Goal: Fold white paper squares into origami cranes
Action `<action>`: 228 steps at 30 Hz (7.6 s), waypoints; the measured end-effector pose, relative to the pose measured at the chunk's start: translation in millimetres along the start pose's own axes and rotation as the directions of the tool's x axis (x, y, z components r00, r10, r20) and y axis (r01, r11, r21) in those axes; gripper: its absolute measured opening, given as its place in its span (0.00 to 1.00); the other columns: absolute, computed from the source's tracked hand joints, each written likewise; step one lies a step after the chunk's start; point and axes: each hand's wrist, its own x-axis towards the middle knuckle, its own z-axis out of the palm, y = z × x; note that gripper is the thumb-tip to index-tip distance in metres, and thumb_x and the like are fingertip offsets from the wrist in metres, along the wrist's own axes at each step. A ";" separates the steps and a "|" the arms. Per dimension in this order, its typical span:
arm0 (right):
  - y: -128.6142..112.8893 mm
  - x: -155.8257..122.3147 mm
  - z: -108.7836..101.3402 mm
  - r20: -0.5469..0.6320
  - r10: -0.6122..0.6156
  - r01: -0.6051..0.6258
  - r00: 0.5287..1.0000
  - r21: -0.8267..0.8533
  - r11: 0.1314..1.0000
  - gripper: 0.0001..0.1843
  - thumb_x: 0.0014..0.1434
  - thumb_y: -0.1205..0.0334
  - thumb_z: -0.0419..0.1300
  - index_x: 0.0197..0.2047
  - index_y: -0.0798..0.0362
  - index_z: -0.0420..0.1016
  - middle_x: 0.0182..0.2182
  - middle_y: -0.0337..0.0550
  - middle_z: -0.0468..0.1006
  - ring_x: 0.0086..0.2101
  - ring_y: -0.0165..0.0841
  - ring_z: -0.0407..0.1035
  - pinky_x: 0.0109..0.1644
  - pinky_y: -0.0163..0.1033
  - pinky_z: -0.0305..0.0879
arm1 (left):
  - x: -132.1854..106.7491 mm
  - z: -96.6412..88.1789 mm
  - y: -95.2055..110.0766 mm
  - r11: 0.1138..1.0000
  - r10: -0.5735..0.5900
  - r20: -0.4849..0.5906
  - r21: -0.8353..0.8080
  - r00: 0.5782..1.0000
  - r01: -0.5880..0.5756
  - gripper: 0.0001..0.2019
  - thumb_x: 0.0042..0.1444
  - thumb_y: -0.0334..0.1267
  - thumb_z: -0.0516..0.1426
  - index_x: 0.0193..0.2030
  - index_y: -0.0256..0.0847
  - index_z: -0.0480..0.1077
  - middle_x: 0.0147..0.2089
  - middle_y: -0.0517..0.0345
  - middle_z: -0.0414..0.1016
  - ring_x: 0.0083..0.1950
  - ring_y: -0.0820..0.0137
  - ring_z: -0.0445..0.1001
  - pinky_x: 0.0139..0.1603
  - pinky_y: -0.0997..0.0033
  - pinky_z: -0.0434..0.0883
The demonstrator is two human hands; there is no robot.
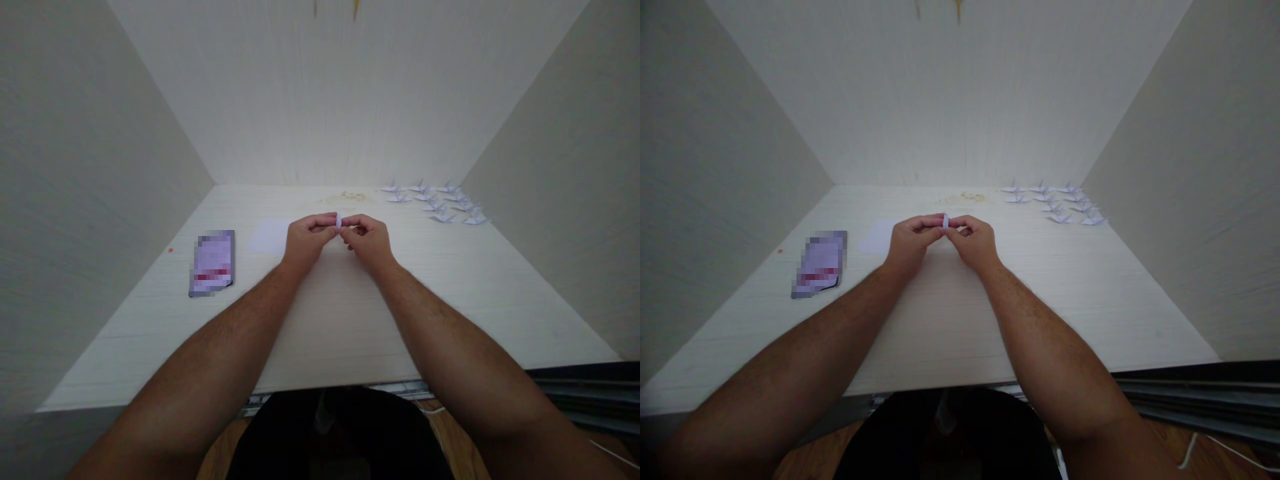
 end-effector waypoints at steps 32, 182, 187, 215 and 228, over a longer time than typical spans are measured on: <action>2.2 -1.5 -0.6 -0.046 -0.021 0.019 0.999 -0.046 0.999 0.09 0.46 0.61 0.64 0.32 0.55 0.79 0.21 0.38 0.75 0.22 0.29 0.65 0.26 0.37 0.61 | 0.8 4.8 -12.2 0.998 -0.002 0.068 0.066 0.998 -0.002 0.07 0.47 0.27 0.63 0.35 0.37 0.74 0.46 0.49 0.83 0.43 0.67 0.82 0.48 0.64 0.78; 6.6 6.7 0.4 0.026 -0.025 0.016 0.999 0.317 0.948 0.14 0.49 0.53 0.70 0.30 0.50 0.71 0.25 0.35 0.77 0.28 0.29 0.74 0.31 0.36 0.76 | 1.2 2.2 -3.6 0.994 0.060 -0.033 -0.089 0.998 -0.062 0.12 0.49 0.42 0.69 0.30 0.38 0.73 0.36 0.55 0.81 0.35 0.72 0.78 0.39 0.67 0.81; 6.6 6.7 0.1 0.022 0.003 -0.010 1.000 0.334 0.942 0.16 0.49 0.51 0.71 0.31 0.50 0.70 0.27 0.35 0.77 0.30 0.30 0.75 0.32 0.36 0.77 | 1.5 1.0 -5.0 0.991 0.071 -0.010 -0.114 0.997 -0.072 0.12 0.49 0.43 0.69 0.31 0.38 0.73 0.37 0.55 0.81 0.36 0.71 0.79 0.41 0.65 0.81; 5.5 5.8 3.0 0.051 -0.032 0.017 0.998 0.270 0.963 0.11 0.49 0.55 0.69 0.29 0.50 0.73 0.24 0.34 0.75 0.26 0.27 0.70 0.31 0.36 0.75 | 0.3 1.1 0.5 0.993 0.047 -0.079 0.115 0.996 -0.038 0.03 0.45 0.36 0.66 0.27 0.41 0.77 0.23 0.61 0.75 0.25 0.74 0.70 0.28 0.73 0.67; 2.5 5.8 2.9 0.019 0.027 -0.031 0.999 0.275 0.961 0.13 0.49 0.54 0.69 0.33 0.50 0.72 0.25 0.34 0.75 0.28 0.29 0.72 0.30 0.36 0.76 | -0.8 0.2 2.0 1.000 0.003 0.010 -0.016 1.000 -0.003 0.10 0.54 0.44 0.63 0.32 0.39 0.81 0.31 0.55 0.79 0.32 0.72 0.76 0.38 0.70 0.77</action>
